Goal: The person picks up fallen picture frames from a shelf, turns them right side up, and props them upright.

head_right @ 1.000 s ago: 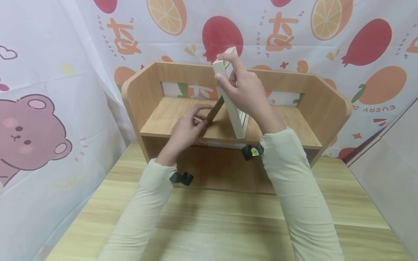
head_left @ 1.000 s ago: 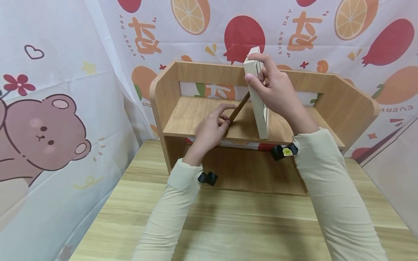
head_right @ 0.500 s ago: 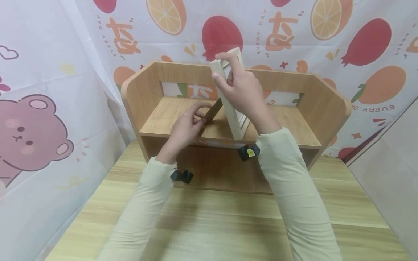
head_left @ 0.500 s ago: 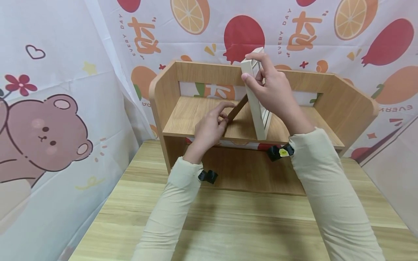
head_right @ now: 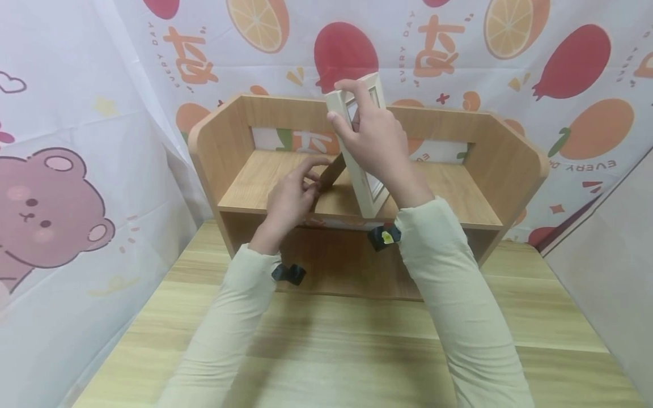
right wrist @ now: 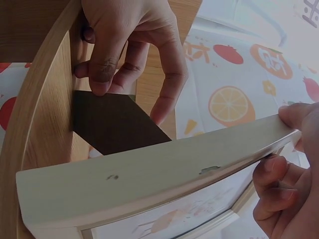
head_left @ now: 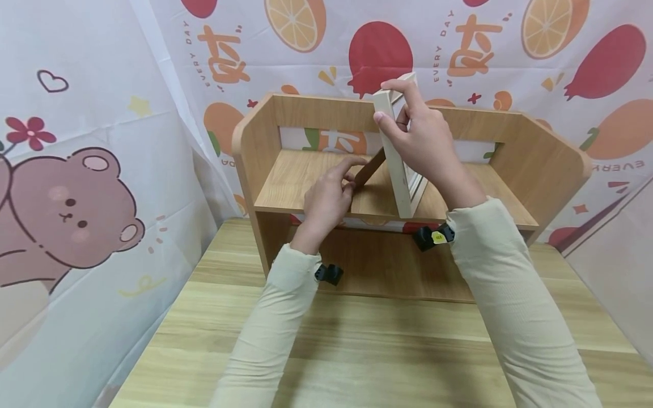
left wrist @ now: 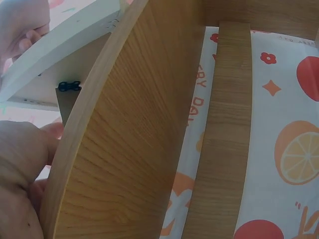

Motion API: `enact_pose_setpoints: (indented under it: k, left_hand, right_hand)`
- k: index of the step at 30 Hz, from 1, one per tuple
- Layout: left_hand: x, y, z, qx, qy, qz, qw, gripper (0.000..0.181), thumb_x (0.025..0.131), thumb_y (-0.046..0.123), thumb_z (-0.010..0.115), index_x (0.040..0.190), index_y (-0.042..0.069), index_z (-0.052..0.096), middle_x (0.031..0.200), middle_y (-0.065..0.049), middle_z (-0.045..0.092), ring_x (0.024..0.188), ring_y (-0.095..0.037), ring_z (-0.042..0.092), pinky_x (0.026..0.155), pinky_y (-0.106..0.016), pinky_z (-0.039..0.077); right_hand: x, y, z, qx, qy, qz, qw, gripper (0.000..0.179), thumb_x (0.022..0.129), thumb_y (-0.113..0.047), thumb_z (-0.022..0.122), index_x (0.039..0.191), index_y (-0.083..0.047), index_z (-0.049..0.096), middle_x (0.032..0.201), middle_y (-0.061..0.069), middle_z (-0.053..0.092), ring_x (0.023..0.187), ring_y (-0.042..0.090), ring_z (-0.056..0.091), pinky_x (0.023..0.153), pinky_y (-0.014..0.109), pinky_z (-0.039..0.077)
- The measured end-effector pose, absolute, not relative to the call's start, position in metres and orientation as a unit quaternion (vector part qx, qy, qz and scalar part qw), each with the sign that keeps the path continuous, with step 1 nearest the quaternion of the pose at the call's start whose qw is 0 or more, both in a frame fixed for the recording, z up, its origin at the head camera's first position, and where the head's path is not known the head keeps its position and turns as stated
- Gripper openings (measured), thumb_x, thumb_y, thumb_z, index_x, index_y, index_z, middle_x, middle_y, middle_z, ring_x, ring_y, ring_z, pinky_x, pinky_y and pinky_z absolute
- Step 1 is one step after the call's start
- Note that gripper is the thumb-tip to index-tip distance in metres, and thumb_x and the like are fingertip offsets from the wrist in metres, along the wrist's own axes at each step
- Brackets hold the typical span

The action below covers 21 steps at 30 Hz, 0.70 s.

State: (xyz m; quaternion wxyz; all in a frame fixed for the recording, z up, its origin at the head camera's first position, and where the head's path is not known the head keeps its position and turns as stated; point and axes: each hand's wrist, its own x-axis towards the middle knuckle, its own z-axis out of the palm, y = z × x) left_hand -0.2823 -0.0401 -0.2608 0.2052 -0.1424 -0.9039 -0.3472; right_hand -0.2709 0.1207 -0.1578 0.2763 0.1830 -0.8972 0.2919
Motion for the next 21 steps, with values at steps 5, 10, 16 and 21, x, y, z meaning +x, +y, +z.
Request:
enact_pose_setpoints:
  k: [5, 10, 16, 21]
  left_hand:
    - [-0.2830, -0.0395, -0.2622, -0.139, -0.901, -0.350, 0.216, 0.045, 0.094, 0.008, 0.059, 0.125, 0.041, 0.055, 0.103, 0.005, 0.068, 0.061, -0.015, 0.051, 0.047, -0.031, 0.032]
    - [-0.2837, -0.0392, -0.2634, -0.136, -0.900, -0.348, 0.225, 0.045, 0.094, 0.008, 0.059, 0.125, 0.040, 0.056, 0.103, 0.005, 0.068, 0.061, -0.016, 0.051, 0.046, -0.030, 0.032]
    - [-0.2842, -0.0384, -0.2637, -0.132, -0.899, -0.342, 0.238, 0.045, 0.093, 0.007, 0.059, 0.124, 0.041, 0.057, 0.103, 0.006, 0.070, 0.065, -0.015, 0.056, 0.047, -0.030, 0.033]
    - [-0.2843, -0.0400, -0.2639, -0.140, -0.897, -0.347, 0.234, 0.044, 0.093, 0.010, 0.061, 0.125, 0.040, 0.057, 0.104, 0.006, 0.070, 0.072, -0.013, 0.063, 0.049, -0.032, 0.038]
  right_hand:
    - [-0.2715, 0.1182, -0.1584, 0.178, -0.900, 0.284, 0.278, 0.046, 0.096, -0.039, 0.053, 0.139, -0.028, 0.041, 0.073, 0.004, 0.045, 0.061, 0.022, 0.042, 0.059, 0.031, 0.036]
    - [-0.2718, 0.1152, -0.1589, 0.174, -0.901, 0.279, 0.282, 0.046, 0.096, -0.040, 0.052, 0.139, -0.026, 0.041, 0.071, 0.005, 0.044, 0.060, 0.021, 0.041, 0.058, 0.031, 0.035]
    - [-0.2709, 0.1139, -0.1580, 0.170, -0.903, 0.270, 0.287, 0.047, 0.096, -0.040, 0.052, 0.139, -0.026, 0.041, 0.071, 0.005, 0.045, 0.060, 0.021, 0.041, 0.057, 0.031, 0.034]
    - [-0.2705, 0.1136, -0.1575, 0.172, -0.905, 0.265, 0.286, 0.047, 0.097, -0.041, 0.052, 0.140, -0.026, 0.041, 0.072, 0.005, 0.045, 0.059, 0.021, 0.041, 0.056, 0.031, 0.033]
